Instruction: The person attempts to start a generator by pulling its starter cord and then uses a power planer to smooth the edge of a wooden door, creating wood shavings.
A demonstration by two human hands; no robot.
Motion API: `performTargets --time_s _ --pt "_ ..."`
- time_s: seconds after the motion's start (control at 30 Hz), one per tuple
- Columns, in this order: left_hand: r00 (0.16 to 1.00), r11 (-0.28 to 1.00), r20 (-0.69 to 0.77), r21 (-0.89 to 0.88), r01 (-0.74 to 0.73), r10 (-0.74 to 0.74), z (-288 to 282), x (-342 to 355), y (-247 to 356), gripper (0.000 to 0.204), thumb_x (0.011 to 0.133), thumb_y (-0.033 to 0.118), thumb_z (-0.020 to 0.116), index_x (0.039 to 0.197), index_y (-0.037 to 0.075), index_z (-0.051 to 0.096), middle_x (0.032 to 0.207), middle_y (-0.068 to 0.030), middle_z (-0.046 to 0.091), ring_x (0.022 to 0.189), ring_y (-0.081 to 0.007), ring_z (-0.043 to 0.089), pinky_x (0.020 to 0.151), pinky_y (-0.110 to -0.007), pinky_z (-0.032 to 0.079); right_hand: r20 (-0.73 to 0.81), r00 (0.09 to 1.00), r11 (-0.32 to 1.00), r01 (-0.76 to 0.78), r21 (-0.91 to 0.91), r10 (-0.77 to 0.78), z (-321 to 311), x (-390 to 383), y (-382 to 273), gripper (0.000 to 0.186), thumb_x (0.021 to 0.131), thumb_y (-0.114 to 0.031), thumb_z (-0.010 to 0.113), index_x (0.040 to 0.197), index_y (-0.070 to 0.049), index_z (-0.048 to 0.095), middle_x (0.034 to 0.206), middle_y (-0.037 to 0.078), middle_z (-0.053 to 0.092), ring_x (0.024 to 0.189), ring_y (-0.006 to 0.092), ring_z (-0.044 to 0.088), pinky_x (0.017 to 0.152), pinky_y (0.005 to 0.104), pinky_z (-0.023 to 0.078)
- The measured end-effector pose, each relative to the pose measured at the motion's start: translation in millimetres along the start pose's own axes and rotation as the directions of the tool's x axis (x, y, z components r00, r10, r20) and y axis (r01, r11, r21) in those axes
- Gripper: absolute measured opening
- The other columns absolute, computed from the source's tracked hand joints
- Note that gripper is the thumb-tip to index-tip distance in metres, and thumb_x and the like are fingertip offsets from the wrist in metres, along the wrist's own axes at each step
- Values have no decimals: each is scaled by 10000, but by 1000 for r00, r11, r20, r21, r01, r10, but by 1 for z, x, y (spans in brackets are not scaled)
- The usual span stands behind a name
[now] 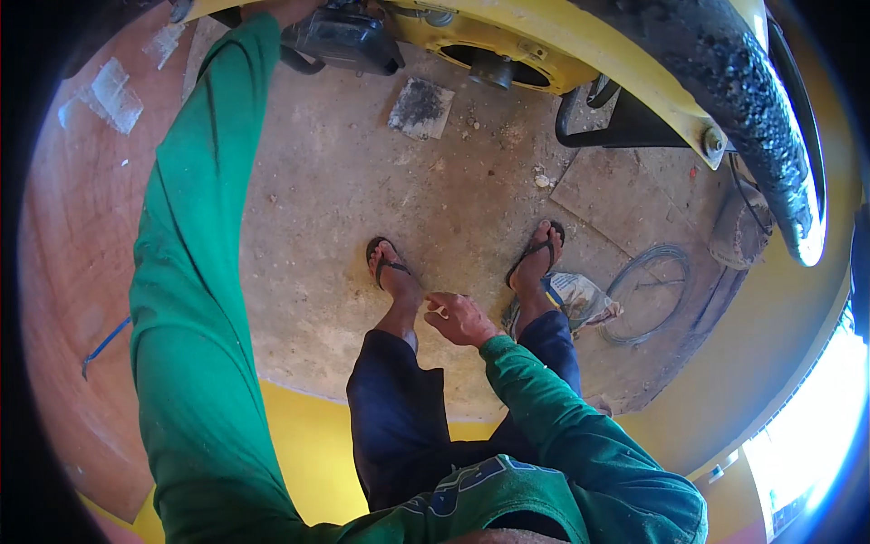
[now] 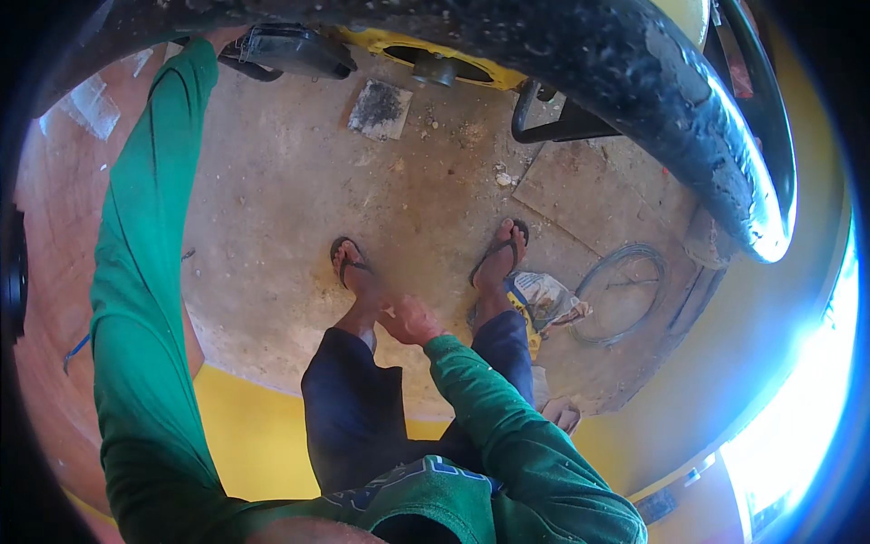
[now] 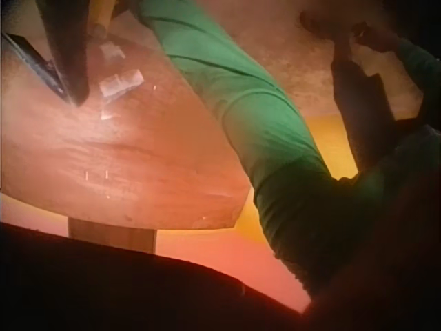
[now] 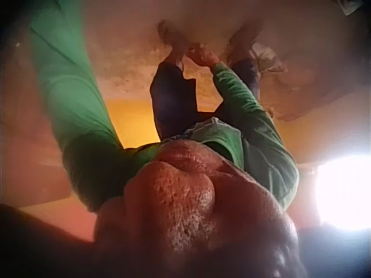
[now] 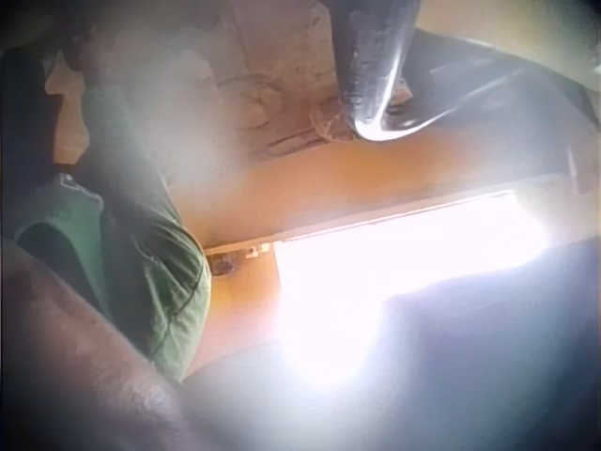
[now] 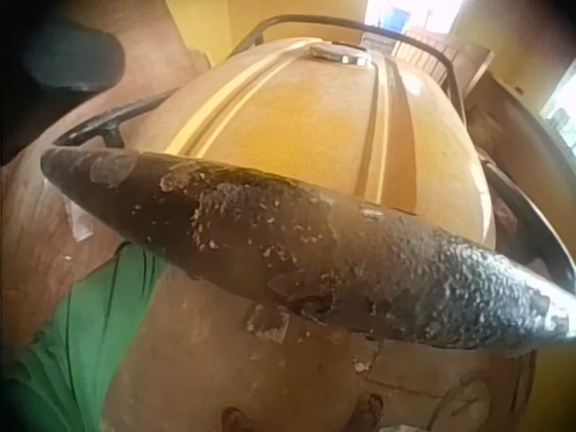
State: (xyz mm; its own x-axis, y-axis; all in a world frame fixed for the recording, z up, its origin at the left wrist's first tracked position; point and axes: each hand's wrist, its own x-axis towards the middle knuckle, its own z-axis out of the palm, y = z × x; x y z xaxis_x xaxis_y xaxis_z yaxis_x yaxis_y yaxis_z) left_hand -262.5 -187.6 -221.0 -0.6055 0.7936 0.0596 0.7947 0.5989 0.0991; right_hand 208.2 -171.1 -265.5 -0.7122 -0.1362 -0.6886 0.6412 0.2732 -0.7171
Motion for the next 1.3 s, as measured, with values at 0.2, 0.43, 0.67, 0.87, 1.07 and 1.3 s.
performTargets --time_s 0.2,0.43,0.67,0.87,1.07,1.3 --pt "1000 1000 4 9 7 -7 -1 2 -2 234 711 207 502 911 89 537 920 -127 525 844 -274 497 718 -331 399 -24 996 995 86 47 -85 -4 1 -11 312 698 -218 503 951 -35 518 804 125 571 700 243 565 635 312 440" --pt "1000 1000 9 12 8 -8 2 4 1 240 707 212 507 912 89 537 919 -127 526 844 -276 497 719 -333 398 -3 996 993 91 76 -91 -9 1 -22 276 704 -222 512 921 -53 544 807 121 574 728 232 564 646 308 439" --pt "1000 1000 12 22 14 -14 4 6 0 246 703 216 513 913 89 537 917 -127 527 844 -278 497 721 -335 397 -8 990 990 138 35 -138 -3 5 -13 274 711 -209 508 939 -59 538 812 120 575 744 232 562 655 309 438" --pt "1000 999 22 28 20 -21 4 5 1 252 699 220 518 914 89 537 916 -128 528 844 -279 497 723 -336 397 -36 986 985 166 54 -165 -11 3 -20 273 722 -201 486 948 -56 533 808 144 569 745 247 560 656 319 436" --pt "999 998 33 54 19 -21 6 7 2 257 696 223 523 915 89 537 915 -128 529 844 -281 496 724 -337 396 -82 958 957 281 69 -276 -24 2 -28 275 726 -211 487 950 -59 533 802 156 566 742 261 558 655 318 436" --pt "999 998 34 63 24 -27 5 5 2 264 691 228 528 916 89 537 913 -128 530 844 -282 496 726 -339 395 -40 970 963 244 117 -241 -15 3 -26 280 727 -229 498 953 -68 536 822 139 570 745 259 557 657 320 435"
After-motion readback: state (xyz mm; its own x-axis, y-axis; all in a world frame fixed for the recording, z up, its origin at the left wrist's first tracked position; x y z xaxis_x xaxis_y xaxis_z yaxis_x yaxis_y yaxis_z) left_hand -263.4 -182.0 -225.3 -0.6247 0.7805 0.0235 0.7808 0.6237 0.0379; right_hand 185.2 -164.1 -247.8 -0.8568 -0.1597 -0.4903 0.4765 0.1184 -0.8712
